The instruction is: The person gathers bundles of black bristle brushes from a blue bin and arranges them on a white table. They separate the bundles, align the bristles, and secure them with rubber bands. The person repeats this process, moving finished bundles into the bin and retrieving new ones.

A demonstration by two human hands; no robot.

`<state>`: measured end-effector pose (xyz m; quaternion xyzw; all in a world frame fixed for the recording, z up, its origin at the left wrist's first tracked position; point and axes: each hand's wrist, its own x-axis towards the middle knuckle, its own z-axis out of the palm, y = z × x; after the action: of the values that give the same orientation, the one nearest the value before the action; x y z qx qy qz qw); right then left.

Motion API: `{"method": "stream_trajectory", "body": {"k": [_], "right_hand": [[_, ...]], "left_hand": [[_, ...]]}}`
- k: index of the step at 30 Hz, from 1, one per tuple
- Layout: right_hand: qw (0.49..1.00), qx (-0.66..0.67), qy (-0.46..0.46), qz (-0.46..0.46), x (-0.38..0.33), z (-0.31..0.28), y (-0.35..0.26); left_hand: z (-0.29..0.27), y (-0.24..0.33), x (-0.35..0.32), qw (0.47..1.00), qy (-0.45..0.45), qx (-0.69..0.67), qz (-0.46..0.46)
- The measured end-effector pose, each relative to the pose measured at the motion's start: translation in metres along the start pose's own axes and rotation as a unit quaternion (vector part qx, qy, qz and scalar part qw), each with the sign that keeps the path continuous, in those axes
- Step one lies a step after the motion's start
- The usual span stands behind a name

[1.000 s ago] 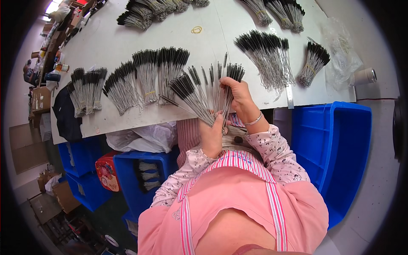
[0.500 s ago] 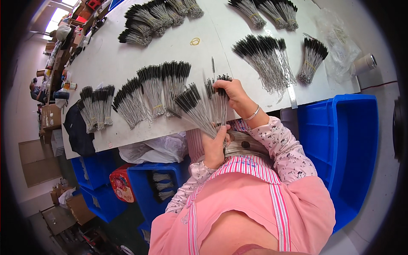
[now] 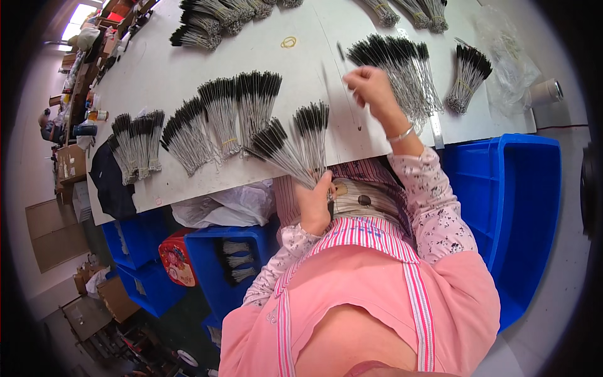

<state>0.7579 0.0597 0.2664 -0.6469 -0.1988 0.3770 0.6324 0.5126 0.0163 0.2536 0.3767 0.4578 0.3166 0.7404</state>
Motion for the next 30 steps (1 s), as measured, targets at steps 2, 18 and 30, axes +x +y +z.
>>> {"method": "stream_trajectory", "body": {"k": [2, 18, 30], "right_hand": [[0.998, -0.028, -0.036, 0.046, -0.028, 0.011, 0.023], [0.991, 0.026, -0.030, 0.125, -0.072, 0.017, 0.055], [0.986, -0.118, -0.075, 0.088, -0.054, 0.011, 0.038]], "left_hand": [[0.010, 0.003, 0.003, 1.000, 0.014, -0.011, -0.010], [0.031, 0.003, 0.009, 0.996, 0.045, -0.015, -0.082], [0.031, 0.005, 0.010, 0.997, 0.016, -0.024, -0.076]]}}
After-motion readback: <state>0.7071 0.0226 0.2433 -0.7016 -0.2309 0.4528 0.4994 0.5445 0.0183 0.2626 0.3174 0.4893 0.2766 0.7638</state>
